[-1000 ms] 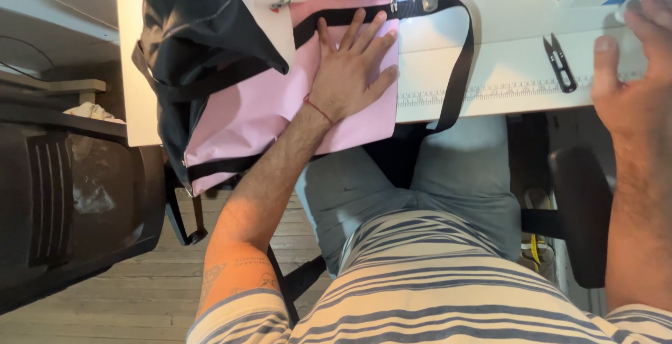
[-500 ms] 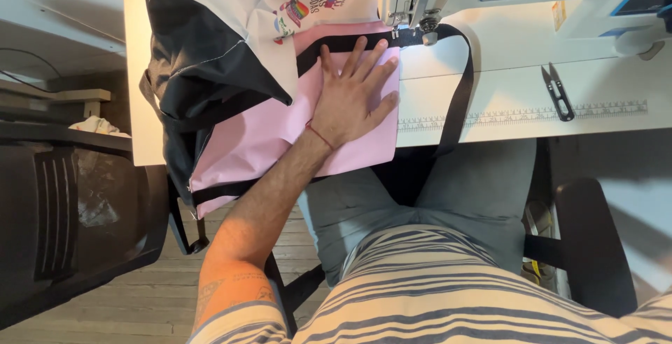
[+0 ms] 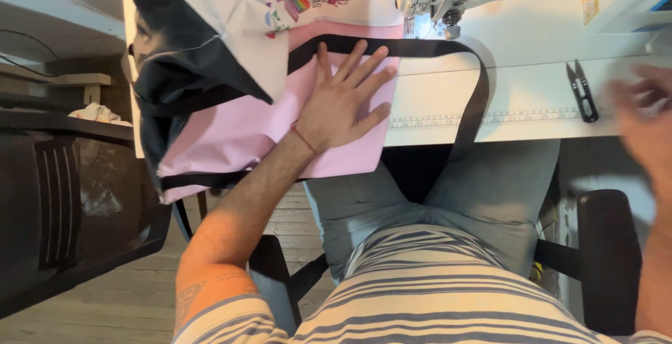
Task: Sewing straps and logos onto a pink and white tote bag using an industrial sewing machine.
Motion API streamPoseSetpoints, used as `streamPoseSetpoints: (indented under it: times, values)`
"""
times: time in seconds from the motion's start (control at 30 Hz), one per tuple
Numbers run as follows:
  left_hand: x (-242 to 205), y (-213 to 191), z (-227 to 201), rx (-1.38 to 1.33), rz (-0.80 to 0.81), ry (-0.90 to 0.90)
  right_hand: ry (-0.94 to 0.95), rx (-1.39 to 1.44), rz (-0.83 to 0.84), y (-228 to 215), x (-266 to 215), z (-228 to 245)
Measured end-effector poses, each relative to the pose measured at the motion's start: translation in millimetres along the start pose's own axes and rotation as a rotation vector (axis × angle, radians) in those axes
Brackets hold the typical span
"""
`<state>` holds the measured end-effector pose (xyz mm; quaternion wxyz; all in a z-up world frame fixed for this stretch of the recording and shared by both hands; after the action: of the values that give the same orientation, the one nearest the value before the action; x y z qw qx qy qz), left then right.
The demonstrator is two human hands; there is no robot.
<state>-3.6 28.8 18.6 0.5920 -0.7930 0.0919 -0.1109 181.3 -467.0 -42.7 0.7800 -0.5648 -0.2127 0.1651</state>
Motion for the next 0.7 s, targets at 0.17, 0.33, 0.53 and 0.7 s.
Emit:
streamPoseSetpoints:
  times: [0.17, 0.33, 0.53, 0.7]
  values:
    - [-29, -16, 19, -0.002, 0.076, 0.004, -0.015, -0.089, 0.008, -38, 9, 131]
    - [-63, -34, 45, -0.060, 0.086, 0.030, -0.011, 0.018, 0.012, 4, -8, 87]
    - [-74, -53, 42, -0.051, -0.009, 0.028, 0.041, 0.267, 0.078, -32, 24, 207]
    - [-39, -51, 28, 0.070, -0.306, -0.101, -0.062, 0.520, 0.305, -1, 62, 274]
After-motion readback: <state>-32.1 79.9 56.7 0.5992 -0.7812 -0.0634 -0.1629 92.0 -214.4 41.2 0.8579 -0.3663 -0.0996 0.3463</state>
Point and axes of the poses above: each hand's wrist, its own x-axis towards the middle knuckle, its own y-axis out of the palm, z = x × y, the point moved 2 cm from there along x, towards the middle knuckle, and after that the axes turned 10 degrees about z, right-handed, at the moved point
